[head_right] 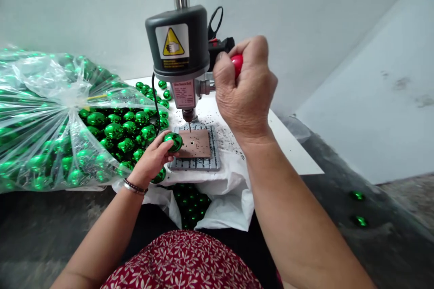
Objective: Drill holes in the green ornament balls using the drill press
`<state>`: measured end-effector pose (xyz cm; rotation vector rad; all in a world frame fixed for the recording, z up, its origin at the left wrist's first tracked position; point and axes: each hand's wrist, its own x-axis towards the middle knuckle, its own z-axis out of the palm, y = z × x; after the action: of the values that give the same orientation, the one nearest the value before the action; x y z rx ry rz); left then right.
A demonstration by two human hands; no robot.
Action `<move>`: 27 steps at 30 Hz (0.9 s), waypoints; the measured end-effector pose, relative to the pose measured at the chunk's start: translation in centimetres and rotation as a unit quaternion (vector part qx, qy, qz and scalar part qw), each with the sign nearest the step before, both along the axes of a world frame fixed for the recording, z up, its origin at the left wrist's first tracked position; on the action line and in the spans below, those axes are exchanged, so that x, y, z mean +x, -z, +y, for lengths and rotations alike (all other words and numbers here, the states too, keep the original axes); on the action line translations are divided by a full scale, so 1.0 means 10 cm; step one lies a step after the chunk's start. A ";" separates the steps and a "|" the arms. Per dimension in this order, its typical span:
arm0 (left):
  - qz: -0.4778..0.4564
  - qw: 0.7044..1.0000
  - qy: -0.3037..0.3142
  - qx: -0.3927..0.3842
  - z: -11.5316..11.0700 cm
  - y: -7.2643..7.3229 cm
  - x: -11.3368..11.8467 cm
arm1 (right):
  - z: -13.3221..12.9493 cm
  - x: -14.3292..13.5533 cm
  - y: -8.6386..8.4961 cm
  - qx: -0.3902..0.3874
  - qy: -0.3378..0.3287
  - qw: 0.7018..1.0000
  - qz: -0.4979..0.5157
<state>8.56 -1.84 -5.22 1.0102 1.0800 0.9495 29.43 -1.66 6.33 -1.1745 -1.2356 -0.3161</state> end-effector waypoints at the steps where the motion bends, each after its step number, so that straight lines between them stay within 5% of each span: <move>1: 0.050 0.999 0.003 0.021 0.05 0.01 0.03 | -0.01 -0.01 -0.02 -0.013 -0.002 1.000 0.008; 11: 0.285 0.938 0.091 0.176 0.32 0.19 0.16 | -0.07 -0.03 -0.11 -0.053 -0.010 0.998 0.023; 27: 0.388 0.880 0.134 0.241 0.50 0.02 0.23 | -0.07 -0.04 -0.11 -0.023 -0.011 0.999 0.021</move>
<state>10.85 3.18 -5.42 2.0104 1.3211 0.5841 29.07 -2.33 7.43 -1.2014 -1.2237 -0.2461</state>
